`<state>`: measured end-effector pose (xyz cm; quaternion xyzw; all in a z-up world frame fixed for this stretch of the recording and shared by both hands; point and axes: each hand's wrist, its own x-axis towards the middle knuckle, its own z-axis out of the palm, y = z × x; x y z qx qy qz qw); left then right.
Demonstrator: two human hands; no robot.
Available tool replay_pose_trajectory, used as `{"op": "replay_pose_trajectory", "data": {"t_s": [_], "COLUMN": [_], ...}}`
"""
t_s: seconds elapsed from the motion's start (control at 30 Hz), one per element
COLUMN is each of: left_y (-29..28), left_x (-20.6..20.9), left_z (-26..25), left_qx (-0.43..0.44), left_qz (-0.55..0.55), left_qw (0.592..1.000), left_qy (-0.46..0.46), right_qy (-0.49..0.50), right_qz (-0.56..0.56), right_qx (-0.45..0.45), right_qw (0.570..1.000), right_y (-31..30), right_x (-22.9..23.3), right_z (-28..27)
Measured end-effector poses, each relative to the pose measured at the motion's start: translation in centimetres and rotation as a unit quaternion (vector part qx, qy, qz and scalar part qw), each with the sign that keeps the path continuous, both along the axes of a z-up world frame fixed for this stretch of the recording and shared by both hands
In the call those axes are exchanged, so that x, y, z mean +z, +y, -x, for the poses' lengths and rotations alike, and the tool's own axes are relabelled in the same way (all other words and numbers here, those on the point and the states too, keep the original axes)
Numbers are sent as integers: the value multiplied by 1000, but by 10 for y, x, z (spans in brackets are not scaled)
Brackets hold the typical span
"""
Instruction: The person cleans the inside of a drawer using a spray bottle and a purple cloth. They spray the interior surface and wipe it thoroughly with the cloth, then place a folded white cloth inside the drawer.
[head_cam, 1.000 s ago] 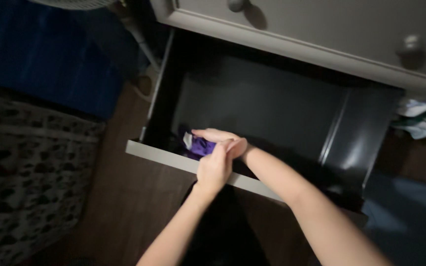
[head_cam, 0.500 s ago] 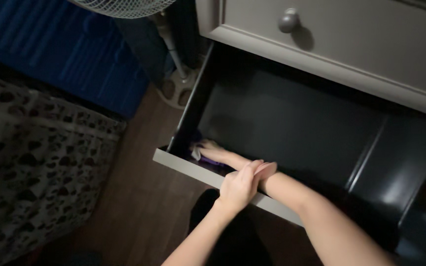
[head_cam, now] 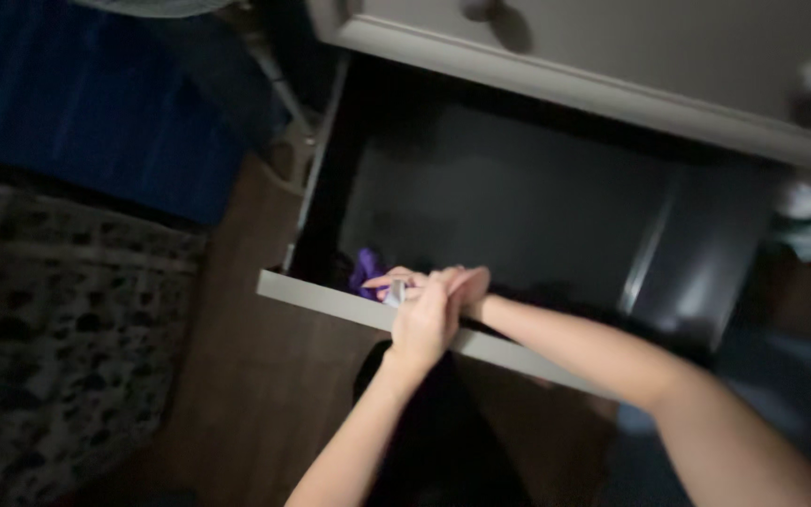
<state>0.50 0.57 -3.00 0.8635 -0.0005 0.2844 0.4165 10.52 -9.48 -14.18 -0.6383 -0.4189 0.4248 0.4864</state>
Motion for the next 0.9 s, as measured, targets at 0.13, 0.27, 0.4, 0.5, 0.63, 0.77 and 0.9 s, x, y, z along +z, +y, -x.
{"op": "replay_pose_trajectory", "data": {"t_s": [0.13, 0.27, 0.4, 0.5, 0.63, 0.77, 0.9], "left_y": [-4, -8, -9, -8, -9, -6, -8], "left_x": [-1, 4, 7, 8, 8, 11, 16], "left_z": [4, 2, 1, 2, -1, -2, 0], "left_qx": [8, 36, 34, 37, 43, 36, 39], "left_qz": [40, 52, 41, 30, 16, -1, -21], "left_qw": [998, 996, 996, 996, 997, 994, 992], "left_qy": [38, 68, 65, 72, 69, 104, 122], "right_qy": [-13, -40, -58, -38, -202, -481, -639], "right_qz": [186, 309, 399, 452, 620, 634, 596], "right_qx": [-33, -40, -51, -70, -50, 121, 52], "right_qw": [982, 950, 914, 888, 757, 594, 483], "right_y": [-57, -128, -214, -272, -296, -273, -285], "right_x": [-13, 3, 11, 26, 66, 78, 79], "right_z": [7, 7, -1, -6, -2, -42, -150]}}
